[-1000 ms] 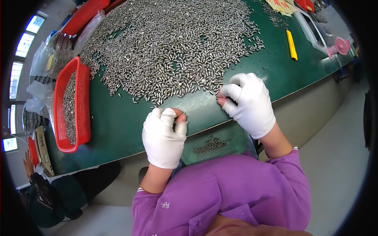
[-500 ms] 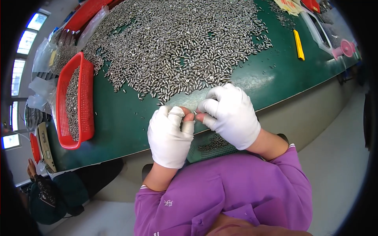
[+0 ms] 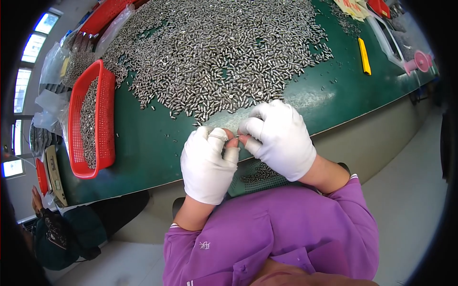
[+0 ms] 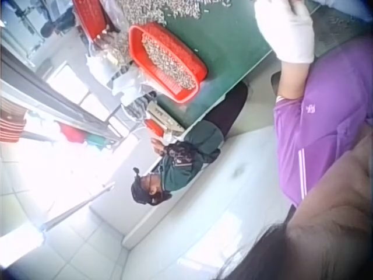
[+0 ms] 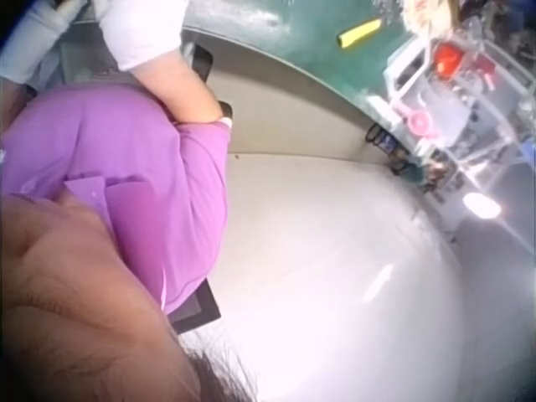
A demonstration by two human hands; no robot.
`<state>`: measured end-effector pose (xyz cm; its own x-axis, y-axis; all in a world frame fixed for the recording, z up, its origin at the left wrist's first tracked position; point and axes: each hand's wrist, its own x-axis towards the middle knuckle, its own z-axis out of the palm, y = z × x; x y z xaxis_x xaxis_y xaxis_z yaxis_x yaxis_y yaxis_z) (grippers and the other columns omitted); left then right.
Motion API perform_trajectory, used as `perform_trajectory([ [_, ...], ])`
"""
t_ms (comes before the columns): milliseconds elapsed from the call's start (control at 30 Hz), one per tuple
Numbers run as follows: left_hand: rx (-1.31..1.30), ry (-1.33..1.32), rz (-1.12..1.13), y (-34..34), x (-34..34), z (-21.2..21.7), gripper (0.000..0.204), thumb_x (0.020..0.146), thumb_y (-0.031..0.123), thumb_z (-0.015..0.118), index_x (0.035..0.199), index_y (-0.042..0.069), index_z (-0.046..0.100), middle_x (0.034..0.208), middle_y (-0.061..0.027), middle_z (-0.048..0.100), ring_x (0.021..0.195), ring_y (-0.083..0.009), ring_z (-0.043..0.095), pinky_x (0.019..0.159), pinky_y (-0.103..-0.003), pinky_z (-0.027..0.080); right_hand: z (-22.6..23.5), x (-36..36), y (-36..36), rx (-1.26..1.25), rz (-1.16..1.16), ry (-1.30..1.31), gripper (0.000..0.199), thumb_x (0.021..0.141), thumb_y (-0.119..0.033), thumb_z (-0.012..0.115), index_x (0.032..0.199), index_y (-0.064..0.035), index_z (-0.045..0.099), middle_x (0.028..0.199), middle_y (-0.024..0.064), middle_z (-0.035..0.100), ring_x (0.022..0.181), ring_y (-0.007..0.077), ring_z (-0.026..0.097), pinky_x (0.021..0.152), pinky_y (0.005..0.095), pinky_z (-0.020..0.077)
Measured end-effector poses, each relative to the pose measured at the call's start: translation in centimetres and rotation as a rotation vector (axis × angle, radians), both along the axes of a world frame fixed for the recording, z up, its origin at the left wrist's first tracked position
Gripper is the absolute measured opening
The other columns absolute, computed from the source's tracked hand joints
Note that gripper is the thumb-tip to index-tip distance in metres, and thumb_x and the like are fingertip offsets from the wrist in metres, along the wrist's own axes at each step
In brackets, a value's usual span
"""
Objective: Inspecting and sorting a large quantity of small metal pins on a workbench.
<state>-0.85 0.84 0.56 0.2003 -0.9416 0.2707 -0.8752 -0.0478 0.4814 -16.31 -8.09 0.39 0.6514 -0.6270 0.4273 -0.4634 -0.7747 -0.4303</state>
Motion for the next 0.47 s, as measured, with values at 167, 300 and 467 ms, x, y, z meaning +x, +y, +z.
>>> perform_trajectory([
  [167, -0.008, -0.021, 0.042, 0.05, -0.31, 0.00, 0.015, 0.080, 0.014, 0.078, 0.088, 0.010, 0.066, 0.085, -0.0111, 0.060, 0.081, -0.0340, 0.060, 0.070, -0.046, 0.049, 0.17, -0.11, 0.25, 0.019, -0.020, 0.009, 0.011, 0.076, -0.022, 0.078, 0.082, -0.0167, 0.069, 0.087, 0.0020, 0.062, 0.083, 0.0263, 0.060, 0.073, 0.0409, 0.0504],
  [300, -0.016, -0.019, 0.033, 0.13, -0.21, 0.18, 0.014, 0.081, 0.014, 0.077, 0.088, 0.009, 0.065, 0.085, -0.0114, 0.060, 0.081, -0.0345, 0.060, 0.071, -0.046, 0.049, 0.10, -0.25, 0.27, 0.048, -0.005, 0.017, 0.016, 0.073, -0.020, 0.082, 0.084, -0.0165, 0.070, 0.090, 0.0016, 0.065, 0.083, 0.0267, 0.060, 0.074, 0.0411, 0.0504],
  [467, 0.016, 0.031, 0.005, 0.23, 0.15, 0.29, 0.014, 0.081, 0.014, 0.077, 0.088, 0.010, 0.066, 0.087, -0.0119, 0.061, 0.082, -0.0351, 0.061, 0.072, -0.046, 0.050, -0.08, -0.32, 0.18, 0.039, -0.003, 0.001, 0.017, 0.074, -0.021, 0.082, 0.085, -0.0163, 0.071, 0.090, 0.0014, 0.065, 0.083, 0.0267, 0.061, 0.074, 0.0415, 0.0505],
])
